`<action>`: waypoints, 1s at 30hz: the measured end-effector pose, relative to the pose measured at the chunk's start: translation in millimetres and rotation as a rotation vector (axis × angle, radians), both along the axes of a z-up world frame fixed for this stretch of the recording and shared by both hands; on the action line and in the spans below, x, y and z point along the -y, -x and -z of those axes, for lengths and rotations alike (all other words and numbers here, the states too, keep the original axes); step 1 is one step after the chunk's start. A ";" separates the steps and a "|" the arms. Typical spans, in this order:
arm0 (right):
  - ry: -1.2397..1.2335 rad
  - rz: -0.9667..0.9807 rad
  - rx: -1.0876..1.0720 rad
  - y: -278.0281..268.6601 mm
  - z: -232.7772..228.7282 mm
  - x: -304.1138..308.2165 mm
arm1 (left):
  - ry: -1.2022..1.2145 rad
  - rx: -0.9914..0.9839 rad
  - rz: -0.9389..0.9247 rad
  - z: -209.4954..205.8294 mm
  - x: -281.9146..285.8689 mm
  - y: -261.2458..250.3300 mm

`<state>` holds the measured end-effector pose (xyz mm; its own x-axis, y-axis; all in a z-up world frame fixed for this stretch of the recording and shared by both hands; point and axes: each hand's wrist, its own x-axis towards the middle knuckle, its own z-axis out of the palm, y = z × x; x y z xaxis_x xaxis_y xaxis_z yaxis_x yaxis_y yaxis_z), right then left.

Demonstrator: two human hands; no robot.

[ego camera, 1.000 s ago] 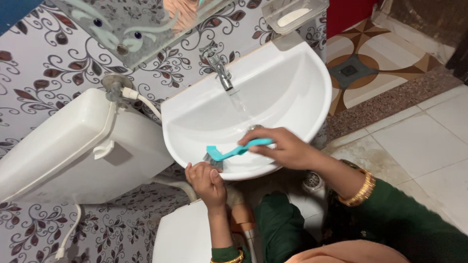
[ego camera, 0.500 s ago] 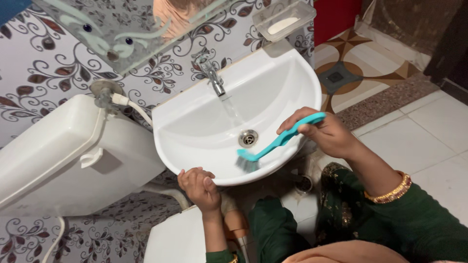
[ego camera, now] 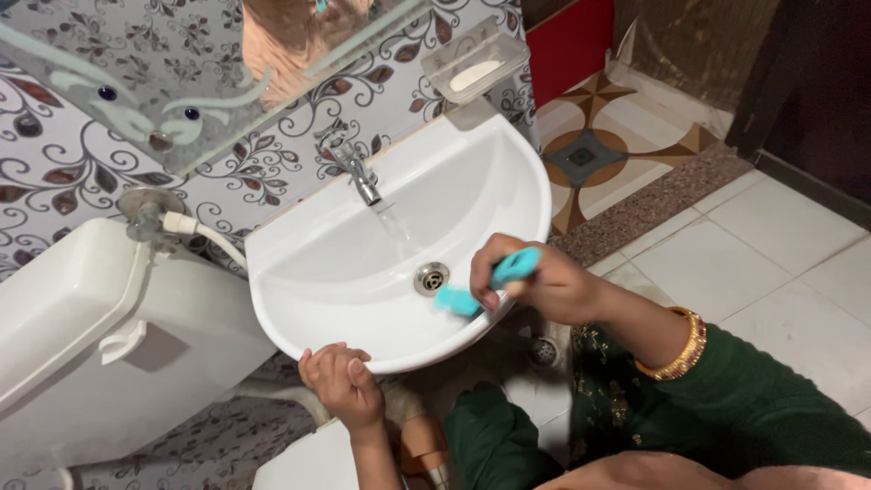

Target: The person cleans the sink using a brush and water, scrubbing the surface and around the drain while the water is running.

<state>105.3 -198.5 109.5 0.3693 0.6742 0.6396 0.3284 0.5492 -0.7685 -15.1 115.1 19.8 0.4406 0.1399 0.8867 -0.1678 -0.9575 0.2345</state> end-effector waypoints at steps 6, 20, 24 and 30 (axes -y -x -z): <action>0.405 0.274 0.479 2.6 -27.2 -18.9 | 0.000 0.002 -0.027 3.5 -0.9 -1.8; 0.690 0.387 0.984 -20.7 -21.7 -46.2 | 0.003 -0.048 -0.012 -5.5 3.1 5.2; 0.537 0.303 0.939 -20.5 -13.8 -38.2 | 0.006 -0.029 0.001 -3.7 2.5 3.4; 0.696 0.344 1.070 -65.4 -14.4 -39.8 | 0.022 -0.061 -0.015 1.6 -1.0 3.4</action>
